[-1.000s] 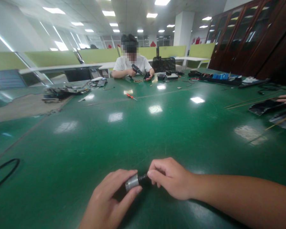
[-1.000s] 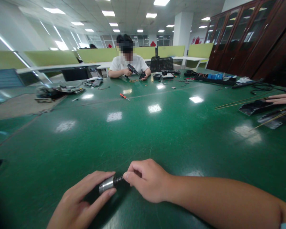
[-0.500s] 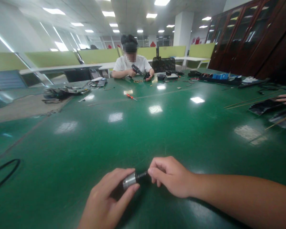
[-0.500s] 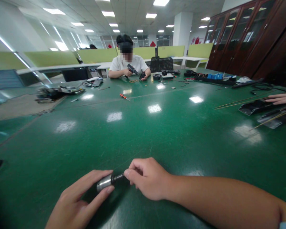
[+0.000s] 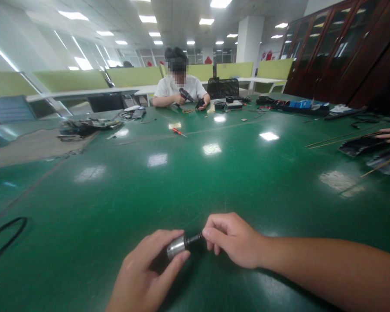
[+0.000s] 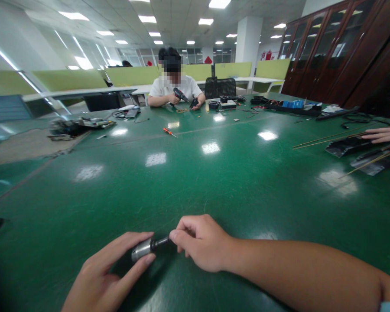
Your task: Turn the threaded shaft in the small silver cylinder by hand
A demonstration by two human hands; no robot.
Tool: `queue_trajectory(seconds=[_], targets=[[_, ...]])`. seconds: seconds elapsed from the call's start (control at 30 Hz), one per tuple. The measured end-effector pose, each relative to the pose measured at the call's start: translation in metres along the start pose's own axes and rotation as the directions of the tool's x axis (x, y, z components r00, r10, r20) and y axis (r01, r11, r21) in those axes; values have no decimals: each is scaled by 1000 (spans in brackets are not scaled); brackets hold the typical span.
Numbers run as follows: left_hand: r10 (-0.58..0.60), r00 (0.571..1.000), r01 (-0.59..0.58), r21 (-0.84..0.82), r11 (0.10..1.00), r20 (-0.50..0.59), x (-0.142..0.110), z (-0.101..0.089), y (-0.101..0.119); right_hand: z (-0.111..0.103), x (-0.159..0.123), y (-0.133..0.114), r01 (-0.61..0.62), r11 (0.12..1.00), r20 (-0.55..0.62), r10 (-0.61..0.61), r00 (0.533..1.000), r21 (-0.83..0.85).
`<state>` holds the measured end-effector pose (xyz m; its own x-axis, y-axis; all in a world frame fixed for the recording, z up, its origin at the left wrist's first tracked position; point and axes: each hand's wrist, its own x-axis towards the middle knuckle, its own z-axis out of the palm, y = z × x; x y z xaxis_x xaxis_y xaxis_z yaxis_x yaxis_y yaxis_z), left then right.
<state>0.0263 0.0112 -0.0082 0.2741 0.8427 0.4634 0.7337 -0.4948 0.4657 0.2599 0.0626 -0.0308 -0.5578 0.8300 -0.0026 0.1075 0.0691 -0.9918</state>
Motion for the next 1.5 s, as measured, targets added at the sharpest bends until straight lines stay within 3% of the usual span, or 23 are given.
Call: queue_trajectory(seconds=[0.93, 1.23, 1.3, 1.37, 1.43, 1.5], targets=[[-13, 1000, 13, -2, 1000, -16, 1, -1, -5, 0, 2, -1, -15, 994, 4, 15, 1000, 113], [-146, 987, 146, -4, 989, -63, -2, -1, -18, 0, 3, 0, -11, 992, 0, 11, 1000, 127], [-237, 968, 236, -23, 971, -85, -3, -1, -23, 0, 3, 1, -11, 993, 11, 10, 1000, 120], [-384, 918, 377, -86, 922, -93, -3, -1, -25, 1, 3, 2, -12, 993, 18, 10, 1000, 117], [-558, 827, 530, -231, 816, -72, 0, 0, -24, 1, 4, 3, -7, 993, 23, 5, 1000, 118], [-696, 718, 625, -426, 654, -16, 4, 1, -18, 1, 4, 3, 2, 994, 28, -5, 1000, 110]])
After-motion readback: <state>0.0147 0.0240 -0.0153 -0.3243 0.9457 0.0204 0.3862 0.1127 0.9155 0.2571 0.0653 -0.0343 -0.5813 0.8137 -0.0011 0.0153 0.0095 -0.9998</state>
